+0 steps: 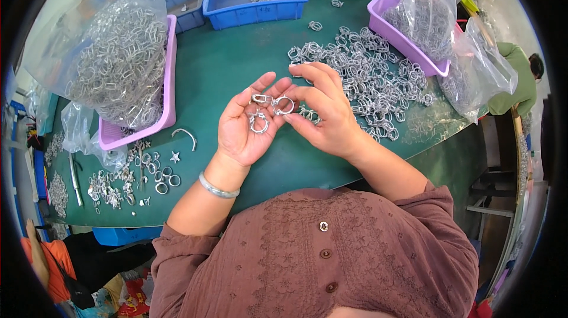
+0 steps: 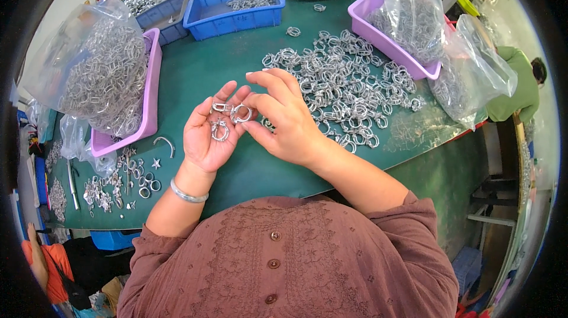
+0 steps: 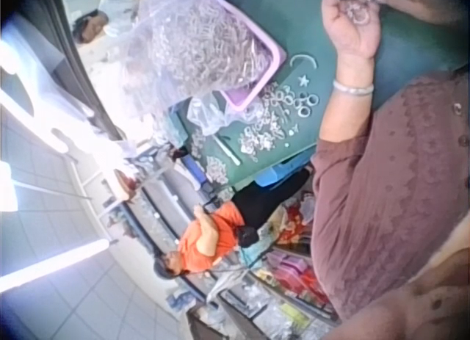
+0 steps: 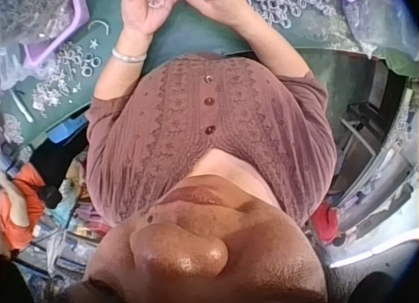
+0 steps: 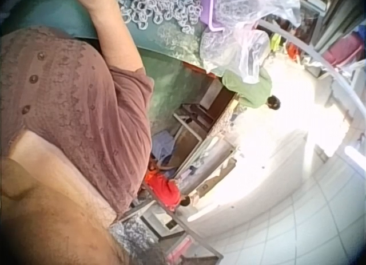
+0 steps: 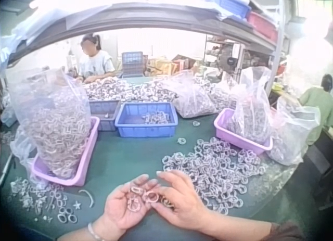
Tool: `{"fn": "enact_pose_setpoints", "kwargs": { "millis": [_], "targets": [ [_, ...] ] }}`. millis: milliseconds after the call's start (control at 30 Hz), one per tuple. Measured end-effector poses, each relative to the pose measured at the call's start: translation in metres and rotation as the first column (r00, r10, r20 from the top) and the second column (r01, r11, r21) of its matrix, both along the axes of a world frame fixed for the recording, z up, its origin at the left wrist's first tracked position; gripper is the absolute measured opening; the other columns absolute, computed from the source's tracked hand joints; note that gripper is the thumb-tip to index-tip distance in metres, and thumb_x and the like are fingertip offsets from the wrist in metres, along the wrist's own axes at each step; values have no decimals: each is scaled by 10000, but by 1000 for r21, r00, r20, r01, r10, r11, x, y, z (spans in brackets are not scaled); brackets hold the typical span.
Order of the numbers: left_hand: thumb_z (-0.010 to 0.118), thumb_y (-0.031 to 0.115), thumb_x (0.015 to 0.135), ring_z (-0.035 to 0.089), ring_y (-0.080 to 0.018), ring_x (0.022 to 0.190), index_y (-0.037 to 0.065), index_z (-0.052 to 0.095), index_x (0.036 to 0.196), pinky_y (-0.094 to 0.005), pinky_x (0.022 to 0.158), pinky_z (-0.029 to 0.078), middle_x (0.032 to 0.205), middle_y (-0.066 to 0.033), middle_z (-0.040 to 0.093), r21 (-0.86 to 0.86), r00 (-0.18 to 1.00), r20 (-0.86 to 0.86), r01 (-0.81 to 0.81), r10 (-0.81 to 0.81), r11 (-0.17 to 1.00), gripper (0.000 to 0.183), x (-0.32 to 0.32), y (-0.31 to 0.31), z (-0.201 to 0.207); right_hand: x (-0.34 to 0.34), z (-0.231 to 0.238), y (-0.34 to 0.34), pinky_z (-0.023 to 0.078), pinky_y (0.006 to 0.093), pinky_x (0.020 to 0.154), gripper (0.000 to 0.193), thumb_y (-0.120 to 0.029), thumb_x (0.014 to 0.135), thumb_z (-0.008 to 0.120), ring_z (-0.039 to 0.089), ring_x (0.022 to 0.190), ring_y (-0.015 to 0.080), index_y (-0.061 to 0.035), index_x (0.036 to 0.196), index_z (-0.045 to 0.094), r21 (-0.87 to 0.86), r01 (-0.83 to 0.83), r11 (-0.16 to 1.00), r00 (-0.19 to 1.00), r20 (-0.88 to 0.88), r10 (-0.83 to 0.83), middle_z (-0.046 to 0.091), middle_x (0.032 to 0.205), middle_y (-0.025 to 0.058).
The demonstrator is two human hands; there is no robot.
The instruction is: The person sets down a phone, then picks up, checks, and connects metal clips by hand at a workbench.
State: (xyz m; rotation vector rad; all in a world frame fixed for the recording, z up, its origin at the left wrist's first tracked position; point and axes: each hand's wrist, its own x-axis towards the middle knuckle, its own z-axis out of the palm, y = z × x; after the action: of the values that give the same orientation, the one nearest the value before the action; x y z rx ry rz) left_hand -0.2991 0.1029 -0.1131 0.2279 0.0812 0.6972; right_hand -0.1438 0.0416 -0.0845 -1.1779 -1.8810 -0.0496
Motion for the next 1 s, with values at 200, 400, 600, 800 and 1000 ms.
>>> {"fn": "enact_pose_setpoints", "kwargs": {
  "millis": [200, 400, 600, 800, 1000],
  "targets": [
    [394, 229, 872, 453, -317, 1092, 10, 413, 1200, -456, 942, 358, 1206, -196, 452, 55, 996, 71, 41, -45, 998, 395, 1, 7, -1, -1, 1, 5, 347, 445, 883, 327, -83, 605, 683, 385, 1070, 370, -67, 903, 549, -11, 21, 1000, 999, 26, -20, 463, 1138, 147],
    [425, 318, 870, 567, -228, 863, 63, 518, 1059, -357, 698, 481, 985, -99, 577, -35, 991, -120, 64, -67, 997, 331, -5, 6, -8, -6, 56, -6, 368, 406, 841, 292, -148, 656, 658, 447, 1005, 304, -66, 916, 554, -134, -84, 987, 972, 207, 111, 501, 1059, 111],
    [442, 271, 869, 575, -228, 827, 51, 510, 1071, -302, 615, 495, 925, -112, 588, 39, 941, -339, 18, -4, 999, 307, -8, 8, 34, -20, 159, -54, 402, 310, 644, 176, -159, 647, 591, 530, 721, 213, -61, 786, 545, 279, -284, 918, 836, 541, 94, 544, 799, 53],
    [420, 220, 888, 533, -228, 872, 29, 386, 1223, -257, 610, 458, 1051, -160, 530, 291, 976, -184, -58, 116, 955, 387, -27, 9, 74, -48, 171, -92, 403, 306, 614, 199, -160, 616, 599, 524, 696, 210, -68, 784, 547, 515, -383, 767, 710, 695, -112, 538, 786, 51],
    [358, 337, 913, 565, -224, 846, 40, 426, 1179, -254, 552, 463, 1032, -155, 558, 367, 968, -192, -83, 163, 927, 405, -40, -3, 105, -59, 162, -110, 404, 301, 585, 224, -161, 584, 607, 519, 671, 208, -74, 782, 548, 543, -421, 727, 667, 728, -158, 533, 774, 48]
  ]
}}
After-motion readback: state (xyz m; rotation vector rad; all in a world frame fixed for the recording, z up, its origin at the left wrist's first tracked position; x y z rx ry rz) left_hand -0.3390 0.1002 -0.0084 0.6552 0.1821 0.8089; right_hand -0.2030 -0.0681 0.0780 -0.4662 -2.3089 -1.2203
